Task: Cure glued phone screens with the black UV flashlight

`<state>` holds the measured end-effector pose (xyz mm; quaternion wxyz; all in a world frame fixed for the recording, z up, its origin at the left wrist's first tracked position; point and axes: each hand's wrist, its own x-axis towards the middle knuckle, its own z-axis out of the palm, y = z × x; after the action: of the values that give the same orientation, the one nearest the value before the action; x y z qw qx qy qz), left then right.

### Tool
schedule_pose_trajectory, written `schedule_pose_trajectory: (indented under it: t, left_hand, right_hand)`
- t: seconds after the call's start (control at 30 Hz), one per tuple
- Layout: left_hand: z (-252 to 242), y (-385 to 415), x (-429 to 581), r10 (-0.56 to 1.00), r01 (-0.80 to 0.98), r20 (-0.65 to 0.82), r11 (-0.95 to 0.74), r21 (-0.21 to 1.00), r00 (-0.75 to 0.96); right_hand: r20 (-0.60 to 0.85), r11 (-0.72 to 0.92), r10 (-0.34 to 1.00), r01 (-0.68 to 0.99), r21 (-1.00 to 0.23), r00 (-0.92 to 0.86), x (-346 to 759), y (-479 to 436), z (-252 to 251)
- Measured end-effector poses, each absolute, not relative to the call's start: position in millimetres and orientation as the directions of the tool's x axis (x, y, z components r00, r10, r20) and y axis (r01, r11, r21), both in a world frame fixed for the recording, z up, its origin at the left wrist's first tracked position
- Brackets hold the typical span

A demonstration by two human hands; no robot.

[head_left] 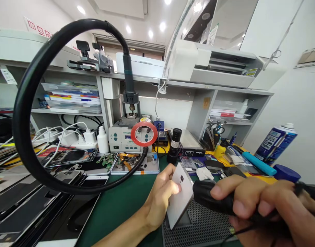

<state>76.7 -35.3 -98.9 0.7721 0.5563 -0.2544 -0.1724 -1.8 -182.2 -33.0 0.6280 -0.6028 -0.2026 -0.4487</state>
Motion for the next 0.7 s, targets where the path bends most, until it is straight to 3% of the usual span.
schedule_pose_trajectory:
  t: [0.1, 0.27, 0.43, 0.7]
  left_hand:
    - [-99.2, -35.0, 75.0, -0.54, -0.065, 0.229, 0.306, 0.95, 0.81]
    - [-101.6, -35.9, 75.0, -0.539, -0.105, 0.268, 0.314, 0.944, 0.799]
    - [-102.3, -36.2, 73.9, -0.551, -0.104, 0.27, 0.314, 0.944, 0.79]
    - [-97.8, -37.2, 70.4, -0.566, -0.09, 0.285, 0.346, 0.934, 0.774]
  right_hand:
    - [0.673, 0.04, -0.15, 0.684, -0.728, 0.725, 3.1, -194.9, -18.9]
    - [0.406, 0.255, -0.374, 0.514, -0.819, 0.833, 16.1, -194.6, -2.1]
    - [0.175, 0.401, -0.449, 0.373, -0.837, 0.876, 23.8, -190.3, 4.3]
    - [0.098, 0.472, -0.44, 0.323, -0.82, 0.893, 38.0, -196.7, 0.9]
